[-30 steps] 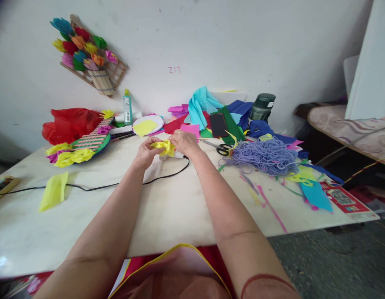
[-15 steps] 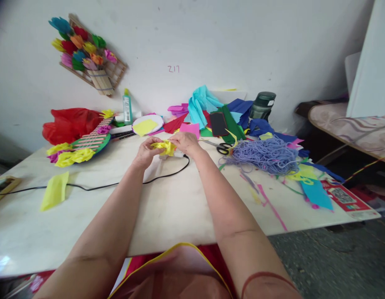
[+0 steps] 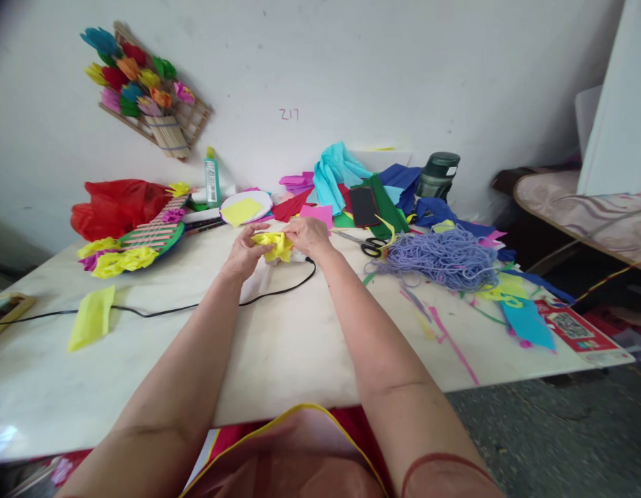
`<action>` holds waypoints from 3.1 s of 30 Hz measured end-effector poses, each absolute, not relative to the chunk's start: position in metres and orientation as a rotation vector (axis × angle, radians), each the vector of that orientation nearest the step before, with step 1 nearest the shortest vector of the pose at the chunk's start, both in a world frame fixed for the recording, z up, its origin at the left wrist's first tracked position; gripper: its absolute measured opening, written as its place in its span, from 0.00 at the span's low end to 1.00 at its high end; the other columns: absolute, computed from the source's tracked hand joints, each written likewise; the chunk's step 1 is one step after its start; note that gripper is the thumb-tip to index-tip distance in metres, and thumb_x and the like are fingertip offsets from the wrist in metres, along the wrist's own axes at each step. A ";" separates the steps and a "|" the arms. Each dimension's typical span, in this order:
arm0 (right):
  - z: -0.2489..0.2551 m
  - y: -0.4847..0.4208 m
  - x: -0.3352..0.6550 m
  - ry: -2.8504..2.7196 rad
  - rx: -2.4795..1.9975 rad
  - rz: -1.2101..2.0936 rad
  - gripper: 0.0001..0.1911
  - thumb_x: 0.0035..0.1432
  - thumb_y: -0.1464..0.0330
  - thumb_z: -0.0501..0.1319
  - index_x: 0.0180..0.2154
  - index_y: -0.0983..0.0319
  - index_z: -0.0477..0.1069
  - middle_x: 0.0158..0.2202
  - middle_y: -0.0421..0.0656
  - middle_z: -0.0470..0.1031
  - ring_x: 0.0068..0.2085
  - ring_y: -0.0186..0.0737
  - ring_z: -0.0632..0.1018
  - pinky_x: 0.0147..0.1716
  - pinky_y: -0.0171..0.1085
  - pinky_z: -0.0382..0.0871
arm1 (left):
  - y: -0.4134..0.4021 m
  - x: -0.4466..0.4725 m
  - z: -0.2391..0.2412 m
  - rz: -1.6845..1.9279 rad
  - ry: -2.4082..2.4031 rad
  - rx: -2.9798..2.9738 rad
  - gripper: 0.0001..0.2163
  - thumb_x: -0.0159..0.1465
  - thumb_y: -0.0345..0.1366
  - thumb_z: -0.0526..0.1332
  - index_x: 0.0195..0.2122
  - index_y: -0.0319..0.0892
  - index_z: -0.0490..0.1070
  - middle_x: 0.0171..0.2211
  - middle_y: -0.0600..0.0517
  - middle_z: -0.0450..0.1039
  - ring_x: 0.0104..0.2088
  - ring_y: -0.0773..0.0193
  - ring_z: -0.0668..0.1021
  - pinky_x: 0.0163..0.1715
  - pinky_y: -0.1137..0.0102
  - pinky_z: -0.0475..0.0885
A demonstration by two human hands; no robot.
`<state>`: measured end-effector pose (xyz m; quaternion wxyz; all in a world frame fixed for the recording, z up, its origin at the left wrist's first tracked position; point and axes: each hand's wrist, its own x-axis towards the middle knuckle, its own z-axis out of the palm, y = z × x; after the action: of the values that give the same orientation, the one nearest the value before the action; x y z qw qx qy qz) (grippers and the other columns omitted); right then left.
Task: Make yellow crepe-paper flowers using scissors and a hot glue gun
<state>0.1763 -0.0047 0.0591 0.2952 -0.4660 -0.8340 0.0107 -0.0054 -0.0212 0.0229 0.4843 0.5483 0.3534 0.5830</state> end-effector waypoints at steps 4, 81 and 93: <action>0.057 -0.006 0.175 -2.199 -1.227 -0.014 0.14 0.59 0.70 0.58 0.38 0.56 0.83 0.38 0.42 0.82 0.40 0.40 0.78 0.32 0.35 0.61 | -0.023 -0.004 0.025 1.425 0.863 1.270 0.27 0.38 0.32 0.72 0.42 0.42 0.70 0.27 0.56 0.74 0.26 0.67 0.75 0.30 0.71 0.69; 0.056 -0.002 0.178 -2.162 -1.126 0.050 0.15 0.59 0.71 0.60 0.43 0.53 0.81 0.41 0.40 0.82 0.44 0.40 0.80 0.39 0.35 0.68 | -0.027 -0.005 0.030 1.447 0.894 1.214 0.23 0.35 0.32 0.76 0.35 0.40 0.77 0.28 0.53 0.78 0.28 0.66 0.76 0.31 0.70 0.70; 0.056 -0.004 0.179 -2.102 -1.143 0.074 0.10 0.57 0.69 0.62 0.39 0.56 0.81 0.38 0.40 0.83 0.40 0.40 0.80 0.37 0.35 0.68 | -0.022 -0.009 0.024 1.469 0.864 1.276 0.22 0.36 0.33 0.76 0.36 0.42 0.79 0.30 0.53 0.78 0.30 0.64 0.77 0.35 0.68 0.72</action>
<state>0.1794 -0.0044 0.0563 0.3654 -0.4443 -0.8175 0.0290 -0.0092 -0.0224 0.0235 0.4849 0.5242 0.3551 0.6033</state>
